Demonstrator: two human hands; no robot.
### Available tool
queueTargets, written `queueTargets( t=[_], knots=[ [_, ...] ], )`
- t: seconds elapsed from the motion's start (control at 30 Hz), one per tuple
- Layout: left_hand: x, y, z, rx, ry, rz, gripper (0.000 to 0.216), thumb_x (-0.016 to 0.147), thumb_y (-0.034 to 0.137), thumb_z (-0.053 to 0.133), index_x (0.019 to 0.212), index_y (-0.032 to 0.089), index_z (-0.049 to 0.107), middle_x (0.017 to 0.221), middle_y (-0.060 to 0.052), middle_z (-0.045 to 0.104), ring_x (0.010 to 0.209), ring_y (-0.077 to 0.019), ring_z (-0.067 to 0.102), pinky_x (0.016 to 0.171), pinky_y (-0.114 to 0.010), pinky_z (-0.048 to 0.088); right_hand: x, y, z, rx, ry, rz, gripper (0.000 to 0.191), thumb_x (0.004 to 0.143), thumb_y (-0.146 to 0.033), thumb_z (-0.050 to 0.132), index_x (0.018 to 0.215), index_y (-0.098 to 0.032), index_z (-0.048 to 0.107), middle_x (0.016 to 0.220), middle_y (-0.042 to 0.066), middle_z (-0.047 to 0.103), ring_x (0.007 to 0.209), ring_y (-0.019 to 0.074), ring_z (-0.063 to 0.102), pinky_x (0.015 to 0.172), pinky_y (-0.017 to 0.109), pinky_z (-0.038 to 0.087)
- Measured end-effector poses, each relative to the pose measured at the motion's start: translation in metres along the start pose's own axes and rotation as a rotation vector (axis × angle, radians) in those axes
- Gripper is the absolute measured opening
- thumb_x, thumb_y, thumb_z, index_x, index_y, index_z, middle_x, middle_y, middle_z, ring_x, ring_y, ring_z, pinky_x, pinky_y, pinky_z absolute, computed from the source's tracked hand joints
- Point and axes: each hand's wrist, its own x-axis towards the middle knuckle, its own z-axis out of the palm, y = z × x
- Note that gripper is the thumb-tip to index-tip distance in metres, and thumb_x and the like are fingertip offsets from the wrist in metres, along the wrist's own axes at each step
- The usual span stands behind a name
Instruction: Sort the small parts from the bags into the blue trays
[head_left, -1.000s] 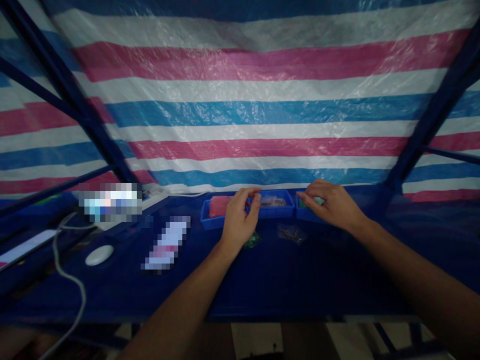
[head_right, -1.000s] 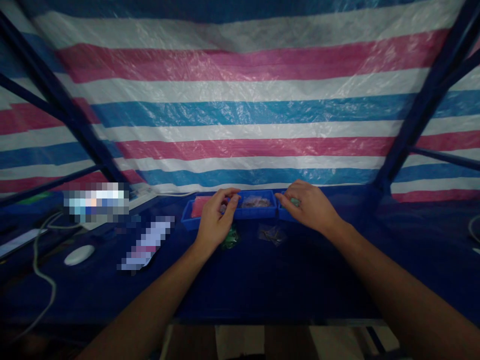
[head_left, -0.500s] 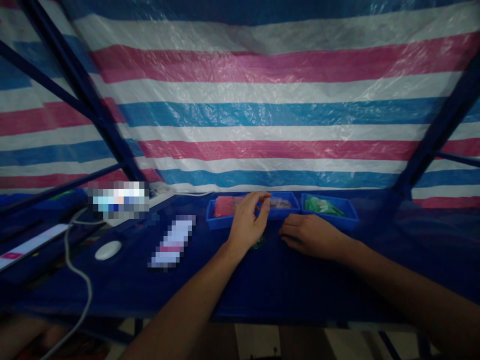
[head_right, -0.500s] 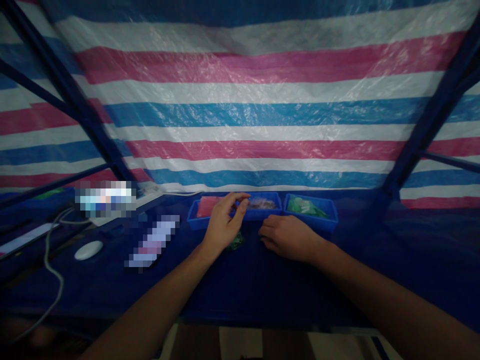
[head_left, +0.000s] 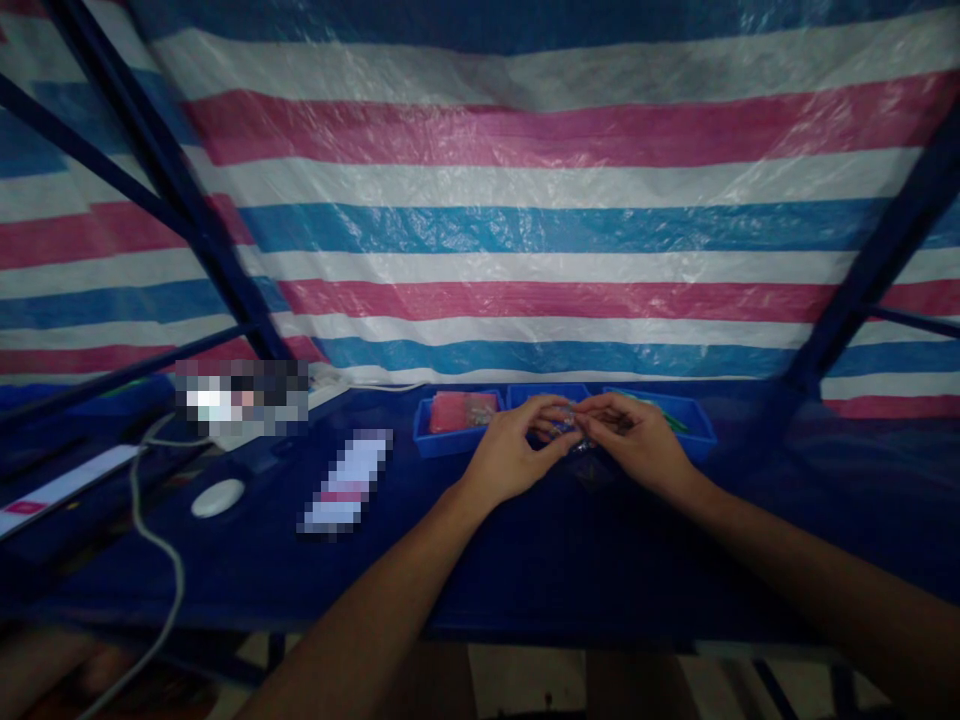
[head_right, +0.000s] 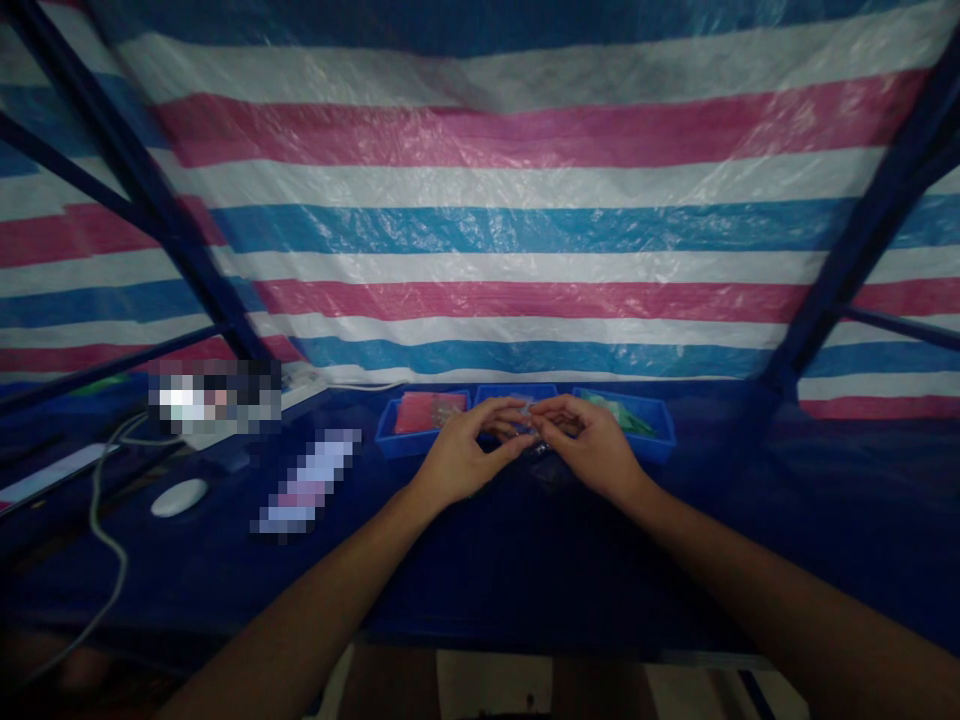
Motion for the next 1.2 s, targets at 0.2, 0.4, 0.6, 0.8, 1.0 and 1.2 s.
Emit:
queueTargets(
  t=[0.2, 0.4, 0.6, 0.8, 1.0, 1.2],
  knots=[
    [0.006, -0.012, 0.001, -0.101, 0.09, -0.116, 0.041, 0.09, 0.021, 0.076, 0.129, 0.022, 0.065, 0.099, -0.006, 0.081, 0.091, -0.0212, 0.079, 0.089, -0.038, 0.063, 0.002, -0.004, 0.007, 0.2, -0.003, 0.095, 0.033, 0.084, -0.048, 0.083, 0.104, -0.024, 0.074, 0.097, 0.006, 0.08, 0.077, 0.0201, 0.075, 0.071, 0.037, 0.063],
    [0.008, -0.011, -0.002, -0.207, 0.124, -0.13, 0.038, 0.091, 0.027, 0.077, 0.126, 0.018, 0.064, 0.097, -0.008, 0.08, 0.089, -0.0192, 0.078, 0.087, -0.034, 0.061, 0.004, 0.001, 0.008, 0.304, -0.058, 0.17, 0.039, 0.078, -0.044, 0.088, 0.105, -0.022, 0.071, 0.095, 0.005, 0.078, 0.079, 0.0189, 0.074, 0.076, 0.037, 0.063],
    [0.006, -0.014, 0.003, -0.178, 0.086, -0.139, 0.04, 0.089, 0.023, 0.077, 0.126, 0.018, 0.063, 0.095, -0.006, 0.079, 0.085, -0.0179, 0.076, 0.082, -0.032, 0.06, 0.003, 0.006, 0.008, 0.293, -0.067, 0.159, 0.036, 0.08, -0.038, 0.087, 0.107, -0.022, 0.069, 0.093, 0.003, 0.075, 0.078, 0.0165, 0.07, 0.073, 0.032, 0.059],
    [0.006, -0.011, 0.002, -0.15, 0.084, -0.143, 0.033, 0.088, 0.023, 0.077, 0.118, 0.018, 0.066, 0.092, -0.005, 0.08, 0.085, -0.0191, 0.077, 0.084, -0.032, 0.059, 0.003, 0.006, 0.003, 0.206, -0.073, 0.127, 0.033, 0.083, -0.033, 0.083, 0.111, -0.022, 0.069, 0.095, 0.002, 0.073, 0.084, 0.0162, 0.071, 0.077, 0.03, 0.056],
    [0.005, -0.008, -0.001, -0.138, 0.034, -0.094, 0.038, 0.091, 0.024, 0.075, 0.127, 0.019, 0.066, 0.092, -0.005, 0.08, 0.086, -0.0201, 0.076, 0.085, -0.033, 0.058, 0.001, 0.006, 0.001, 0.112, -0.117, 0.09, 0.028, 0.086, -0.029, 0.077, 0.113, -0.023, 0.069, 0.086, 0.0, 0.071, 0.076, 0.016, 0.069, 0.072, 0.03, 0.054],
    [0.007, -0.009, 0.0, -0.174, 0.035, -0.115, 0.044, 0.089, 0.021, 0.076, 0.132, 0.019, 0.063, 0.096, -0.006, 0.081, 0.09, -0.0207, 0.077, 0.089, -0.035, 0.059, 0.001, 0.0, 0.001, -0.053, -0.125, -0.004, 0.024, 0.089, -0.029, 0.074, 0.112, -0.023, 0.07, 0.091, 0.002, 0.073, 0.077, 0.0185, 0.068, 0.072, 0.033, 0.056]
  ],
)
